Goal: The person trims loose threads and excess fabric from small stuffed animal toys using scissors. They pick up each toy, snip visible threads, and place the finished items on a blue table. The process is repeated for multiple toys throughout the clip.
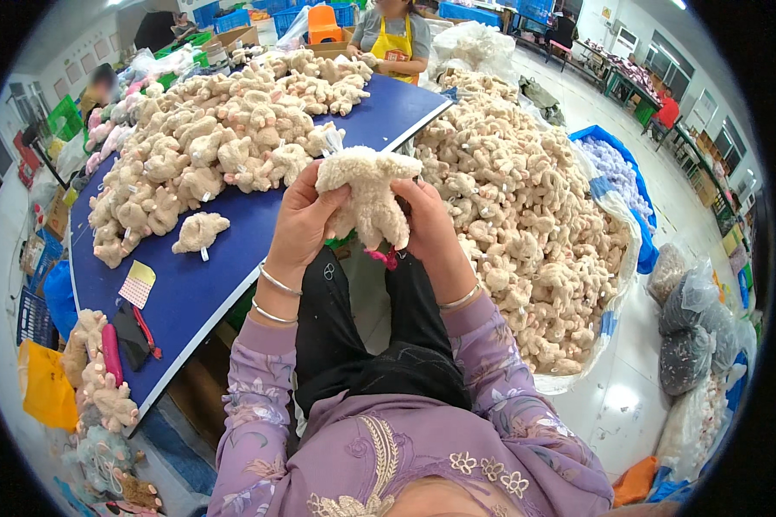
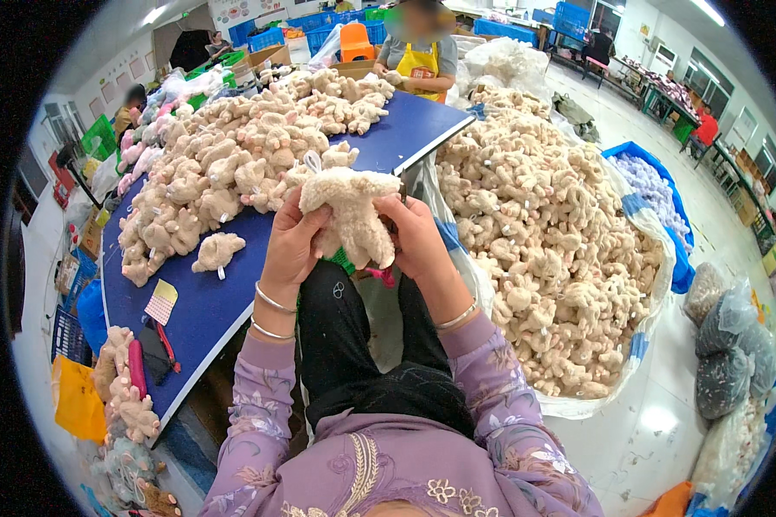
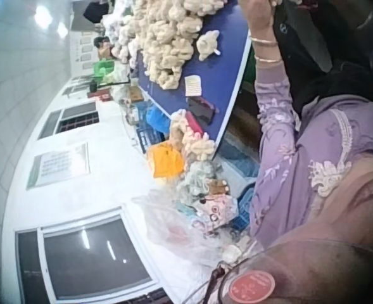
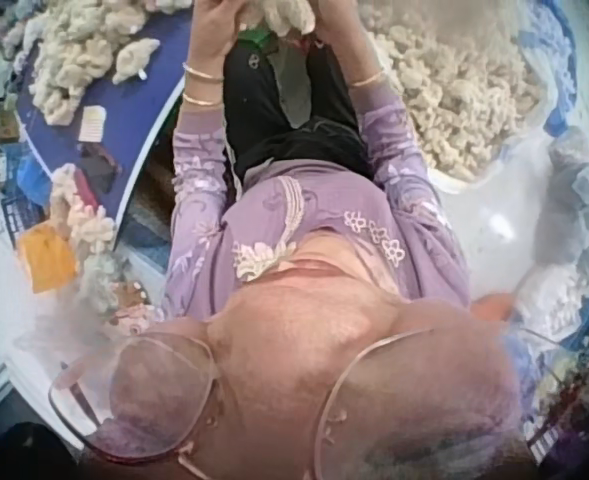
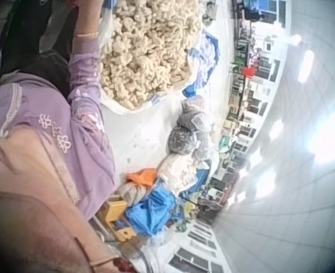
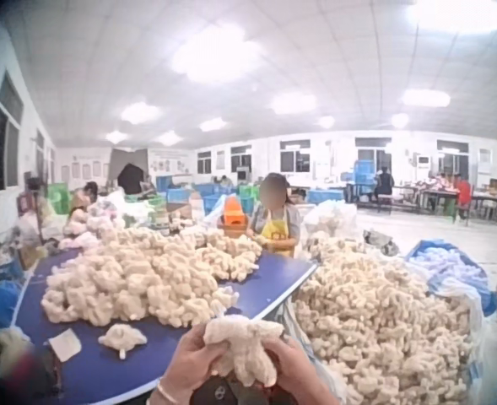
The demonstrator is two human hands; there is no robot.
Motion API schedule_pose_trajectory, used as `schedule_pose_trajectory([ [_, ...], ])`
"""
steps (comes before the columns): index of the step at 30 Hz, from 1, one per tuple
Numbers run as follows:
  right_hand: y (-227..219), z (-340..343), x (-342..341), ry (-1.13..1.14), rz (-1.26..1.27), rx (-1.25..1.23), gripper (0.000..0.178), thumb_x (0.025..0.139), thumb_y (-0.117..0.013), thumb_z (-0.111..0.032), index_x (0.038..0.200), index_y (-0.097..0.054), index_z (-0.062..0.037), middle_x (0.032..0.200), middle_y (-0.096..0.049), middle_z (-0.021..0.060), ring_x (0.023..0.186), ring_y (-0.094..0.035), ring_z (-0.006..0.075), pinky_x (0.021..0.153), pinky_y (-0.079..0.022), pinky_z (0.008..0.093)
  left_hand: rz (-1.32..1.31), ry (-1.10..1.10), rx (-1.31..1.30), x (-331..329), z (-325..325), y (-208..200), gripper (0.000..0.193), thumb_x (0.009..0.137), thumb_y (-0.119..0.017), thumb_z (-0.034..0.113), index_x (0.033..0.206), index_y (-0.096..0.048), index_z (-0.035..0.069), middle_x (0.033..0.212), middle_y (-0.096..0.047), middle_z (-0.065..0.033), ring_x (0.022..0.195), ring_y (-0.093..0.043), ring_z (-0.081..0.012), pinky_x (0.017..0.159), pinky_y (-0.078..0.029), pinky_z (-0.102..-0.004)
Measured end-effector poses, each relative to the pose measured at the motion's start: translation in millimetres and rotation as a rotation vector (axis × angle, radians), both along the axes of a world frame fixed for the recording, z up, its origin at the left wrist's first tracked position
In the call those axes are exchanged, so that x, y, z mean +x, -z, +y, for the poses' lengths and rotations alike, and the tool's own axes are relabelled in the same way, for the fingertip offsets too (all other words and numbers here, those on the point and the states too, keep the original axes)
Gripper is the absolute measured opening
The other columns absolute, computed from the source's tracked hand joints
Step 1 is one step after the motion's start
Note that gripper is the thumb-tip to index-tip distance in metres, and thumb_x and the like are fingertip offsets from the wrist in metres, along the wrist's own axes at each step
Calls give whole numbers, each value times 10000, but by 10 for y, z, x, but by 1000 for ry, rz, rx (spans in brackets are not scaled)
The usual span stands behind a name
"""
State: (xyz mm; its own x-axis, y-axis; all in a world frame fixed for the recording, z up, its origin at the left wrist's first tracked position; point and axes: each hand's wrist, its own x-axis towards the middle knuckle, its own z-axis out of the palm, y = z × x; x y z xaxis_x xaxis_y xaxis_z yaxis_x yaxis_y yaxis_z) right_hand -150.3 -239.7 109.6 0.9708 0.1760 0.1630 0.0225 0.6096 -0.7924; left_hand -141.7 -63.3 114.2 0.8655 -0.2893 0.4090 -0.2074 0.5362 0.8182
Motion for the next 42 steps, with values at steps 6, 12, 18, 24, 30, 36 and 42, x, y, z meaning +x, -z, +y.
schedule_pose_trajectory([
  [6,-148,45,41,16,-26,-10,201,884,-564,-147,986,-612,19,864,-639,62,714,-619,116,623,-511,259,20,55,-147,-46,-10,-133,333,909,-576,53,1236,-514,38,1056,-616,-21,871,-595,-65,645,-489,-189],
  [12,-231,13,222,65,-49,-57,174,884,-554,-120,988,-611,7,843,-632,49,696,-606,99,600,-499,244,-127,-1,186,128,133,-383,384,877,-621,56,1236,-493,1,1109,-586,-37,1011,-563,-93,795,-497,-240],
  [18,-233,28,593,22,-50,-19,234,881,-543,-115,1052,-595,36,906,-647,82,740,-635,139,642,-523,275,-170,1,407,586,213,-499,411,812,-686,1,1192,-528,-4,1043,-613,-25,961,-592,-101,849,-497,-259],
  [24,-196,69,1149,-51,-24,24,243,887,-567,-139,1045,-594,43,916,-647,81,758,-638,143,660,-524,278,-226,-81,353,1081,197,-337,372,817,-675,-14,1167,-550,12,1049,-619,-25,961,-592,-97,850,-506,-263],
  [30,-72,137,1903,-67,61,47,210,854,-668,-147,998,-606,-8,857,-624,26,730,-592,94,644,-488,242,-156,-306,407,1541,134,-514,292,838,-663,35,1114,-584,-20,977,-652,-37,855,-615,-86,737,-514,-227],
  [36,0,103,2589,-76,-56,82,145,831,-638,-91,958,-591,-38,813,-588,5,702,-544,84,631,-441,237,-155,-448,522,2046,28,-531,285,832,-661,38,1102,-587,-19,975,-652,-47,838,-610,-81,722,-511,-226],
  [42,153,-107,3361,-336,115,150,85,817,-508,-93,735,-503,-113,582,-387,-78,452,-309,41,396,-223,215,-135,-405,483,2447,-86,-508,288,820,-662,29,1096,-591,-14,964,-655,-47,841,-615,-87,720,-512,-230],
])
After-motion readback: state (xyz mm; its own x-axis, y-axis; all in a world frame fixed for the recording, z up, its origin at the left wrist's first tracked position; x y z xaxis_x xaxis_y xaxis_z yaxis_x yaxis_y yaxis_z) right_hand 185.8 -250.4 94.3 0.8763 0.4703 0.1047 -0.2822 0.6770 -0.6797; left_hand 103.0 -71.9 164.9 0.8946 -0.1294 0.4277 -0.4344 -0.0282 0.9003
